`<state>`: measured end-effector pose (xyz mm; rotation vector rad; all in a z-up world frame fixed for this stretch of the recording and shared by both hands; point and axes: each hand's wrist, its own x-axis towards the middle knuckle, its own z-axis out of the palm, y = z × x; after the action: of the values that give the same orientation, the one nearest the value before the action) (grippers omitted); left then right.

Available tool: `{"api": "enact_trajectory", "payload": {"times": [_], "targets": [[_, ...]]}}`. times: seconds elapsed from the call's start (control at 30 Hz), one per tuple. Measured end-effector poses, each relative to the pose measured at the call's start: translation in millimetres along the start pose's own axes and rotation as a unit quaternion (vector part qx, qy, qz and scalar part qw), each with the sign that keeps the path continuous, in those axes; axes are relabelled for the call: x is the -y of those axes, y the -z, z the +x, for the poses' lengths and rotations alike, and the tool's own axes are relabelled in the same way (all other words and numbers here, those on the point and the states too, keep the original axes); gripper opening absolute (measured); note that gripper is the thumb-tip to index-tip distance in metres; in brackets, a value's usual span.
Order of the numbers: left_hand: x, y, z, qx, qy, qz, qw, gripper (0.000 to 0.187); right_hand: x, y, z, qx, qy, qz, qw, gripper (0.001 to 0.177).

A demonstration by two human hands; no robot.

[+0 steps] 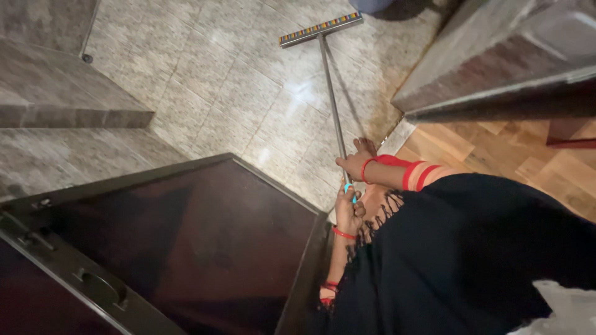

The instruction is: The person uses a floor squeegee to move water across a tiled bathroom floor towards a drain.

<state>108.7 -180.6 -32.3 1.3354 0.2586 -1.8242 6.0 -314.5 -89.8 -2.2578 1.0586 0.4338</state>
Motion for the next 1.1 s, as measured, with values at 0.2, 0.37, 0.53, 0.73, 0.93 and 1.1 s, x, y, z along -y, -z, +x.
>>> {"api": "enact_trajectory", "payload": {"times": [0.2, 0.37, 0.53, 0.73, 0.93, 1.1], "targets": [[-19, 14, 26, -0.004, -0.022, 0.005, 1.000, 0.029, -8, 30, 35, 0.008, -0.017, 0.049, 0.999, 0.039], [10, 66, 31, 0.014, -0.121, 0.126, 0.985, 0.029, 11, 4, 37, 0.026, 0.013, 0.004, 1.000, 0.032], [60, 103, -22, -0.033, -0.112, 0.023, 0.993, 0.023, 54, -45, 15, 0.041, 0.069, 0.036, 0.996, 0.023], [112, 95, -118, 0.028, -0.105, -0.196, 0.975, 0.021, 108, -64, -53, 0.085, 0.169, -0.036, 0.981, 0.050], [131, 90, -124, -0.005, -0.111, -0.257, 0.960, 0.008, 128, -63, -91, 0.061, 0.224, -0.094, 0.968, 0.058], [96, 93, -103, -0.022, -0.107, -0.251, 0.962, 0.011, 127, -51, -46, 0.039, 0.256, -0.074, 0.963, 0.049]]}}
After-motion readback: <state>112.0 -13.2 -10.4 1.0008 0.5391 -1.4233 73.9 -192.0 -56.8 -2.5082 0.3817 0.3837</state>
